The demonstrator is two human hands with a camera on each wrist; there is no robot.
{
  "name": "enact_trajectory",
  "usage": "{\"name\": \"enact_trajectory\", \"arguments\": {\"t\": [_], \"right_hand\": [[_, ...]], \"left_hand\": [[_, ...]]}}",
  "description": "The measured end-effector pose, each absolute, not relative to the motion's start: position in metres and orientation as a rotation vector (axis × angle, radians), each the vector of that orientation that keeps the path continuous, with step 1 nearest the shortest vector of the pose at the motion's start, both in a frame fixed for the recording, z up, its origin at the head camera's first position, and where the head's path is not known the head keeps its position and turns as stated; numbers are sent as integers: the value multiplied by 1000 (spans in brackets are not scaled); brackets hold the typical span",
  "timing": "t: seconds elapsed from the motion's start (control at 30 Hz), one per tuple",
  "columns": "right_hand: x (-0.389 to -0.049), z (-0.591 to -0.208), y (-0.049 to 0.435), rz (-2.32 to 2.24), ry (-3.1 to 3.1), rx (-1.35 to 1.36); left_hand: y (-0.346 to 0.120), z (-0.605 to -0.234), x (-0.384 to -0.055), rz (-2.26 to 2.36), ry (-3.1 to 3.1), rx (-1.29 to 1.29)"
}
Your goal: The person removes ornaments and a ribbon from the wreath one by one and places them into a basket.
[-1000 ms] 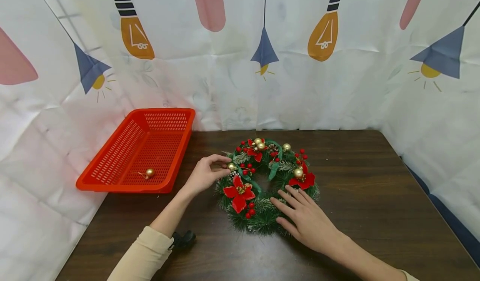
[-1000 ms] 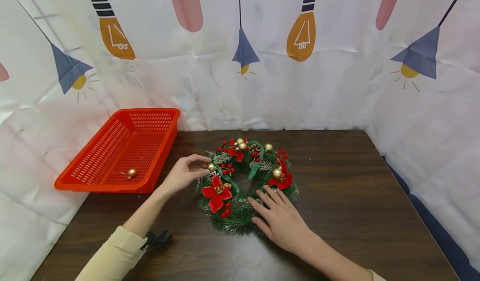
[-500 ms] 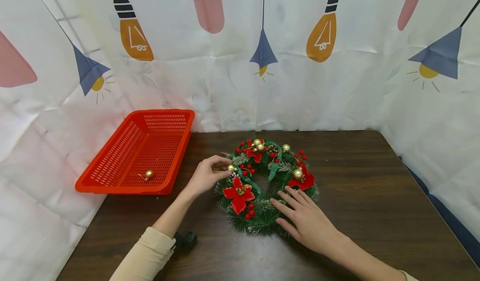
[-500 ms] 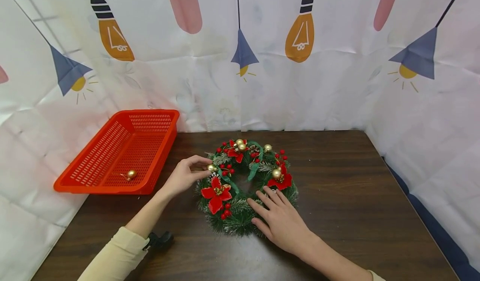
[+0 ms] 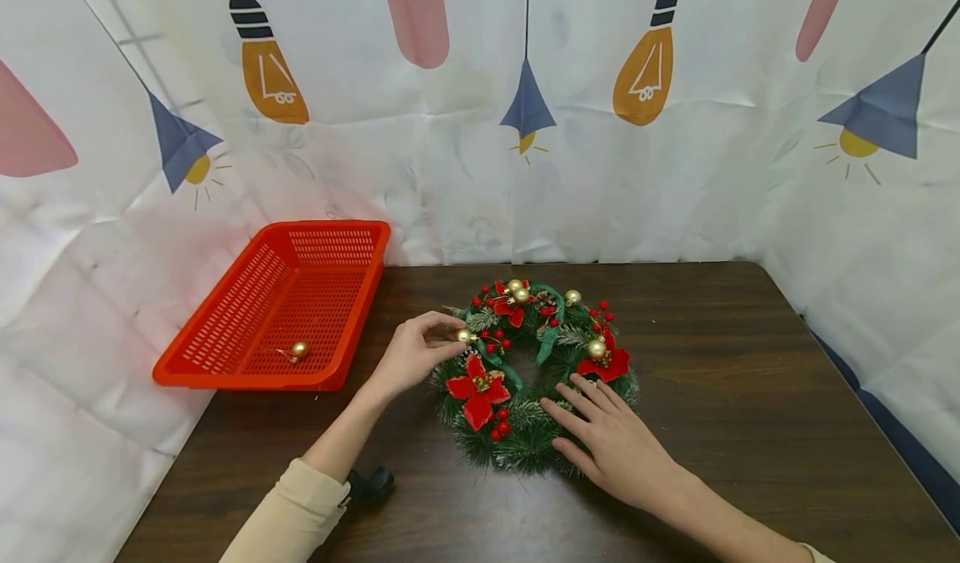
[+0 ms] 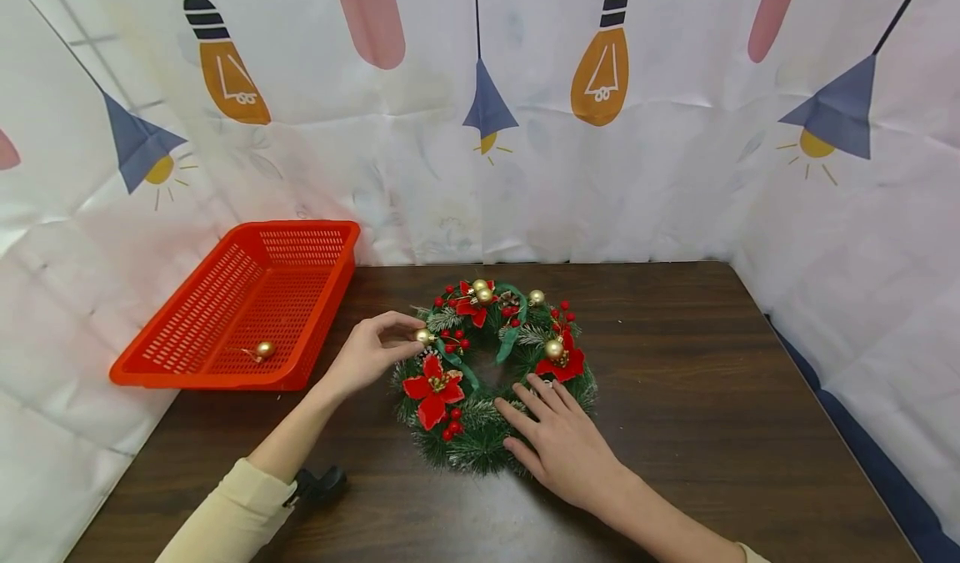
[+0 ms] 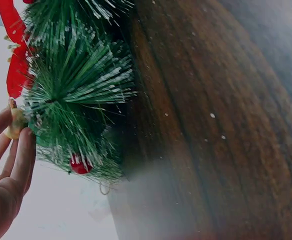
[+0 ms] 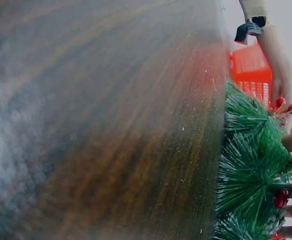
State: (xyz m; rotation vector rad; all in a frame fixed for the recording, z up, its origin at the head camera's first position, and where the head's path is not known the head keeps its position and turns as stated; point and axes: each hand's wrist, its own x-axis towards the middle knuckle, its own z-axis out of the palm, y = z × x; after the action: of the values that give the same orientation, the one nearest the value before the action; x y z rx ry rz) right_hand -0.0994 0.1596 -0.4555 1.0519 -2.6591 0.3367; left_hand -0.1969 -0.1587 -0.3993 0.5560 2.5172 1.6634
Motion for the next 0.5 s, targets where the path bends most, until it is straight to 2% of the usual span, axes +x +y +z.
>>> {"name": "enact_trajectory", "arguments": {"t": [0.23, 0.5], "right_hand": [[-99, -456, 160, 330, -2653, 1051], [-99, -456, 159, 332, -2647, 1053]], "left_hand": [[-162, -422, -209, 1682, 2523, 585], [-158, -421, -207, 1710, 2506, 622]]}}
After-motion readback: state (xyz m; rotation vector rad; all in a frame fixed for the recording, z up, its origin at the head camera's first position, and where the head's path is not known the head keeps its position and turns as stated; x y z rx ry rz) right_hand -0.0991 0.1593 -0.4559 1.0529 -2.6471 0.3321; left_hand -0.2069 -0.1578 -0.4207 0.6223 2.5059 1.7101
